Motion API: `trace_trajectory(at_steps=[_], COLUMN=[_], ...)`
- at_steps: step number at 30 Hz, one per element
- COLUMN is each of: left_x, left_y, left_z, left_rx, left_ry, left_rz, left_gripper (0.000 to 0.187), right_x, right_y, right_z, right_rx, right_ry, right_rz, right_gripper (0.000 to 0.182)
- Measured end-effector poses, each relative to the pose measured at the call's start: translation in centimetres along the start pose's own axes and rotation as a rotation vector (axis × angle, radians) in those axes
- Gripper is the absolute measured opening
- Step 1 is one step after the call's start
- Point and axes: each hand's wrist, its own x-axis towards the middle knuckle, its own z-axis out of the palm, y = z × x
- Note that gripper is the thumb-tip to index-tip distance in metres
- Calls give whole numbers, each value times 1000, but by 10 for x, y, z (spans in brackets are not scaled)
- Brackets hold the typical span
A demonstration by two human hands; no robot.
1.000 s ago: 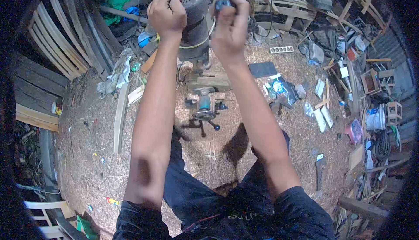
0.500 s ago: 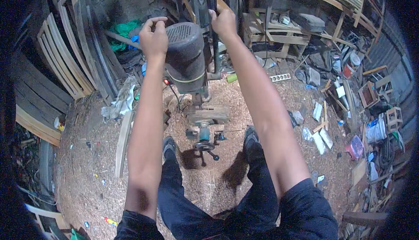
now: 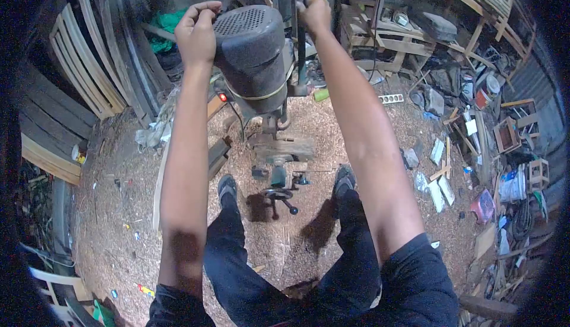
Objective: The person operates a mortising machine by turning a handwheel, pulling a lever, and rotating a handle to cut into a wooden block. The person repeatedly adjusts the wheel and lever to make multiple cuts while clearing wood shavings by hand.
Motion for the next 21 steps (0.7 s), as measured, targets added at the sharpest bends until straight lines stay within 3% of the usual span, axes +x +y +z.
trace_trajectory(at_steps=[2, 3, 6, 9, 12, 14, 16, 18, 20, 21], left_x=[-15, -23, -54, -90, -162, -222, -303, -369, -419, -445], left_y=[-2, -5, -1, 9, 0, -23, -78, -96, -122, -138], left_z=[-5, -6, -12, -23, -53, -85, -101, -113, -110, -110], left_rx=[41, 76, 202, 132, 107, 372, 367, 469, 572, 639], left_ry=[8, 3, 16, 74, 18, -150, -139, -247, -446, -571], left_rz=[4, 60, 304, 271, -12, -246, -362, -725, -857, -730], left_gripper=[20, 23, 27, 30, 30, 28, 26, 36, 49, 55], right_x=[-40, -44, -74, -127, -213, -288, -376, -449, -527, -558], right_y=[-19, 1, 11, 5, 11, 24, 70, 78, 93, 101], right_z=[-19, -6, -11, -29, -34, -30, 2, 8, 21, 25], right_rx=[60, 86, 193, 355, 381, 405, 265, 325, 14, -103], right_ry=[35, 133, 102, 67, 95, -15, -166, -198, -350, -461], right_rz=[44, -80, -66, 41, 66, 137, 291, -165, 6, 112], right_gripper=[31, 31, 34, 33, 30, 37, 51, 76, 83, 84])
